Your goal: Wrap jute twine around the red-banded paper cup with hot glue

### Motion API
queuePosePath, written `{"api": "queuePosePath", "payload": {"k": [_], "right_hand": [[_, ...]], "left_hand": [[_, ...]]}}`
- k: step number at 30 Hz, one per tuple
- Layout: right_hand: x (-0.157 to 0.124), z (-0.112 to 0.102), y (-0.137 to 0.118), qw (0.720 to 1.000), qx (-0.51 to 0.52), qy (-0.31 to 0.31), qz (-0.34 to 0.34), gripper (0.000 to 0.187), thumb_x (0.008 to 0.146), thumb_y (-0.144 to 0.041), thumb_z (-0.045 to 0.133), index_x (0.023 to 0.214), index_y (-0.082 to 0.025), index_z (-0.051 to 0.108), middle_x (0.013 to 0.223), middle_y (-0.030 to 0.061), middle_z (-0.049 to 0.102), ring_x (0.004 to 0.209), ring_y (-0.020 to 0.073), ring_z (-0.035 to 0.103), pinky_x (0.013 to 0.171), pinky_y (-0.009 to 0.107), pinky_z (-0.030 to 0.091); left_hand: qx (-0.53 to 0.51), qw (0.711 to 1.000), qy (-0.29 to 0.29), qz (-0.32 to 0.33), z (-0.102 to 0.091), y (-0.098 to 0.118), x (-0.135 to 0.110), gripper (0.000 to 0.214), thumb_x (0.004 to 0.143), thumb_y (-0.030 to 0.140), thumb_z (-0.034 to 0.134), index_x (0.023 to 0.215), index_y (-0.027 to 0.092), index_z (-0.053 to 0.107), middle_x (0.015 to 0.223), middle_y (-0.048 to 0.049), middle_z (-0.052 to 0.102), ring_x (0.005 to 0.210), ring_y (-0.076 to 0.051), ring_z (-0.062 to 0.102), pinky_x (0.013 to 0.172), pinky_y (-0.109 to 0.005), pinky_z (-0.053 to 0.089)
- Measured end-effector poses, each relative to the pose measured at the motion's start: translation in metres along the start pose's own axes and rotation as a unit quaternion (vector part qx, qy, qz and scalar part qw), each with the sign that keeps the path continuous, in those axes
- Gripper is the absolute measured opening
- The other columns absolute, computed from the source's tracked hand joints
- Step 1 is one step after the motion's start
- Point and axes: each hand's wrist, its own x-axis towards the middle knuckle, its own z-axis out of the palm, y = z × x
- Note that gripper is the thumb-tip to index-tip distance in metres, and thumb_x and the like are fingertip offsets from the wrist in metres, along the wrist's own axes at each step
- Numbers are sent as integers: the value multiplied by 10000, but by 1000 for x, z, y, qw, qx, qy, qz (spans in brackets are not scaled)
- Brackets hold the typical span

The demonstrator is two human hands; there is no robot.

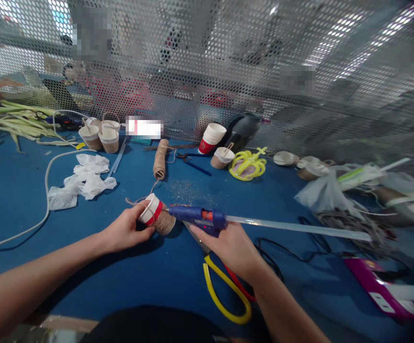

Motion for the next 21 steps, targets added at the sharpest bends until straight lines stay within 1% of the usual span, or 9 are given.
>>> {"api": "queuePosePath", "payload": {"k": [3,6,10,15,17,21], "right_hand": [[2,1,1,1000,-3,11,-12,216,731,-275,565,888,-151,645,876,59,689,831,215,629,821,343,474],[4,2,4,1000,-9,19,-16,222,733,-299,560,875,-151,645,852,61,691,809,219,632,803,345,479],[1,3,4,1000,-4,7,-11,219,725,-295,563,878,-161,646,863,55,691,822,222,631,798,339,480],[-4,3,3,999,-25,3,-20,225,730,-298,552,890,-170,646,869,63,686,840,240,626,799,367,477],[-5,4,2,999,-42,3,-27,224,740,-301,536,887,-171,646,866,70,683,844,244,623,791,369,476],[-6,6,3,995,-67,0,-68,192,744,-298,525,845,-179,636,830,70,678,811,232,629,715,322,491]], "left_hand": [[7,1000,-1,-2,0,-1,0,324,710,210,526,1017,108,506,1039,-107,598,877,-189,585,805,-298,461],[11,1000,-2,-4,0,-2,0,351,712,218,531,1046,118,495,1046,-96,595,903,-193,576,827,-309,452],[10,1000,-10,-9,0,-4,0,362,722,225,528,1065,117,487,1069,-100,586,947,-207,563,848,-316,445],[-5,1000,-7,-4,0,-4,-1,392,723,233,532,1092,115,471,1056,-98,591,917,-200,575,836,-315,450],[-5,1000,-6,-3,0,-4,0,401,721,233,535,1096,109,468,1052,-102,593,912,-200,575,839,-321,448],[10,1000,1,2,-1,-5,1,358,722,224,527,1057,102,491,1073,-110,577,944,-202,560,865,-322,431]]}}
